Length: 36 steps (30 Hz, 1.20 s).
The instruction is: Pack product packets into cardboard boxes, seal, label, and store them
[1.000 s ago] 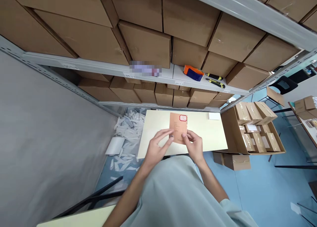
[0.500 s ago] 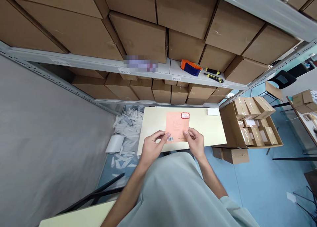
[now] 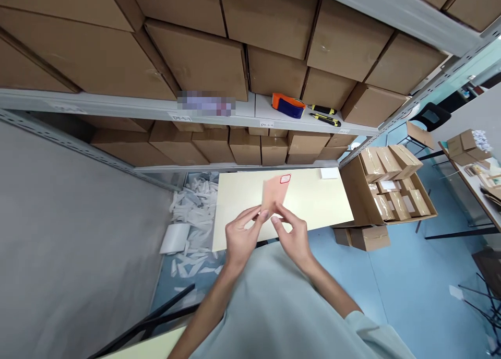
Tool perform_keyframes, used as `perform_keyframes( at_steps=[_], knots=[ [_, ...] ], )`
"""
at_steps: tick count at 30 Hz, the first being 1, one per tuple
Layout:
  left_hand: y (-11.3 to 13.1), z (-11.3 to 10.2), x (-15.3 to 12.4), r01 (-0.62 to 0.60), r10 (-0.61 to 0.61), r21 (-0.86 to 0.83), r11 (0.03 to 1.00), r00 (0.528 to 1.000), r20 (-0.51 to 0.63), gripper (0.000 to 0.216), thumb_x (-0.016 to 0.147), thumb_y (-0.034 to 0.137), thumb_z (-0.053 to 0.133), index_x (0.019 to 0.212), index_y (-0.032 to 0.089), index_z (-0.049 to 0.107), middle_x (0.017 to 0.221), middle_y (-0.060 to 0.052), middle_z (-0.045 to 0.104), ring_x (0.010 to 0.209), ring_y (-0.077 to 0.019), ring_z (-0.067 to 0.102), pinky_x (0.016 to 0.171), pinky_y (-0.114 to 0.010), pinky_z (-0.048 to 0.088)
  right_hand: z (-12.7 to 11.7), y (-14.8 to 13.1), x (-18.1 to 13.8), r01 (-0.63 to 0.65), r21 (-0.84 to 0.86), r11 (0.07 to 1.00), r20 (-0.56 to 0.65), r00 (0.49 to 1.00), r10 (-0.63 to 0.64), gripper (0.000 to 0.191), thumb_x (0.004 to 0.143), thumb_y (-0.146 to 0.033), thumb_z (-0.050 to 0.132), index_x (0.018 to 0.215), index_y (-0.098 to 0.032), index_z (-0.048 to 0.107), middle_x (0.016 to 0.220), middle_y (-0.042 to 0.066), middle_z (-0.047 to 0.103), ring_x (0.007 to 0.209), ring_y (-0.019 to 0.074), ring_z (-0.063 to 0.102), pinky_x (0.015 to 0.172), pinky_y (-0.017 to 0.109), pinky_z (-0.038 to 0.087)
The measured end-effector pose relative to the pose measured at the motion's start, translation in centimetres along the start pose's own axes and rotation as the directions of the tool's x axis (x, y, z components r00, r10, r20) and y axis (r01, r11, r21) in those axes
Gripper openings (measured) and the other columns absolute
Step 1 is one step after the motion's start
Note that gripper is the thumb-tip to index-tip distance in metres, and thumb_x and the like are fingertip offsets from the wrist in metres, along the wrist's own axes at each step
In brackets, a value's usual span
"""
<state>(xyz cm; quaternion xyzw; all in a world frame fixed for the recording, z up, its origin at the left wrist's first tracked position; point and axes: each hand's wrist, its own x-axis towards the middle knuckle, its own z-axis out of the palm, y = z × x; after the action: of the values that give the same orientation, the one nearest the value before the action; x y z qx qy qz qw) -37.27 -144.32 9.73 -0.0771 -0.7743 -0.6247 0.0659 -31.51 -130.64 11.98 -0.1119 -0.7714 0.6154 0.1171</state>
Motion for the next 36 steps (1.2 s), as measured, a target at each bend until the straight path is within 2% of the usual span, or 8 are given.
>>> perform_keyframes(
  at_steps=[4,7,13,17,23,27,32,36],
  knots=[
    [0.5,1.3,-1.0,-0.196,0.191,0.03,0.98,0.975,0.115,0.026,0.102,0.037,0.069,0.118,0.027,0.086,0.122,-0.009,0.084,0.112,-0.0274,0.08,0.102,-0.046,0.066,0.7,0.8,0.4,-0.048,0.074,0.996,-0.068,0.996,0.053,0.047,0.098,-0.051,0.075,0.135,-0.023,0.078,0.129,0.008,0.082,0.115,0.0288,0.079,0.101,0.042,0.068],
    [0.6,1.5,-1.0,-0.231,0.226,-0.003,0.973,0.948,0.226,0.025,0.104,0.036,0.066,0.117,0.028,0.086,0.125,-0.009,0.083,0.112,-0.027,0.08,0.102,-0.045,0.066,-0.1,1.3,1.7,-0.081,0.119,0.99,-0.104,0.99,0.093,0.043,0.098,-0.058,0.071,0.116,-0.02,0.081,0.111,0.007,0.085,0.102,0.0269,0.08,0.092,0.038,0.068],
    [-0.9,-0.9,1.9,0.049,-0.044,-0.037,0.998,0.992,0.12,0.047,0.096,0.055,0.074,0.125,0.019,0.081,0.121,-0.012,0.083,0.096,-0.0217,0.078,0.092,-0.037,0.066,-2.3,1.7,3.3,-0.147,0.217,0.965,0.039,0.989,0.142,0.058,0.089,-0.077,0.071,0.097,-0.02,0.079,0.084,0.004,0.078,0.078,0.0224,0.074,0.074,0.032,0.062],
    [-2.5,-2.2,3.3,0.259,-0.197,-0.154,0.954,0.923,0.331,0.055,0.087,0.07,0.078,0.103,0.017,0.085,0.098,-0.01,0.084,0.083,-0.0222,0.076,0.075,-0.032,0.065,-2.3,1.7,3.1,-0.189,0.253,0.949,0.102,0.981,0.168,0.058,0.089,-0.076,0.073,0.097,-0.019,0.081,0.08,0.003,0.075,0.074,0.0202,0.07,0.071,0.03,0.06],
    [-3.2,-2.3,2.3,0.303,-0.26,-0.124,0.945,0.924,0.279,0.054,0.084,0.07,0.08,0.094,0.017,0.083,0.092,-0.01,0.083,0.079,-0.0212,0.075,0.075,-0.03,0.062,-1.4,2.2,3.3,-0.178,0.23,0.957,0.133,0.98,0.151,0.058,0.091,-0.075,0.071,0.103,-0.019,0.083,0.084,0.003,0.078,0.079,0.0223,0.074,0.072,0.031,0.061],
    [-3.2,-3.0,2.6,0.198,-0.169,-0.115,0.973,0.959,0.228,0.039,0.088,0.058,0.079,0.095,0.02,0.084,0.095,-0.008,0.083,0.087,-0.0227,0.076,0.082,-0.033,0.063,-1.8,2.2,3.7,-0.111,0.119,0.987,0.12,0.988,0.096,0.05,0.094,-0.069,0.071,0.102,-0.022,0.086,0.092,0.005,0.083,0.094,0.027,0.079,0.085,0.037,0.065],
    [-3.1,-4.7,4.1,-0.165,0.17,-0.044,0.985,0.97,0.174,0.019,0.097,0.037,0.072,0.087,0.029,0.085,0.102,-0.005,0.085,0.113,-0.0247,0.076,0.107,-0.044,0.059,-2.8,2.0,4.5,0.096,0.043,0.995,0.178,0.979,-0.102,0.026,0.099,-0.053,0.073,0.107,-0.034,0.089,0.141,0.004,0.077,0.138,0.0286,0.069,0.121,0.05,0.053],
    [-3.9,-5.4,4.3,-0.152,0.152,-0.016,0.988,0.968,0.202,0.018,0.097,0.038,0.073,0.09,0.029,0.086,0.104,-0.005,0.086,0.121,-0.0261,0.074,0.111,-0.045,0.058,-2.6,3.0,4.9,0.093,-0.015,0.996,0.174,0.981,-0.089,0.024,0.099,-0.049,0.073,0.11,-0.034,0.089,0.131,0.004,0.082,0.131,0.0279,0.073,0.117,0.049,0.056]
  ],
)
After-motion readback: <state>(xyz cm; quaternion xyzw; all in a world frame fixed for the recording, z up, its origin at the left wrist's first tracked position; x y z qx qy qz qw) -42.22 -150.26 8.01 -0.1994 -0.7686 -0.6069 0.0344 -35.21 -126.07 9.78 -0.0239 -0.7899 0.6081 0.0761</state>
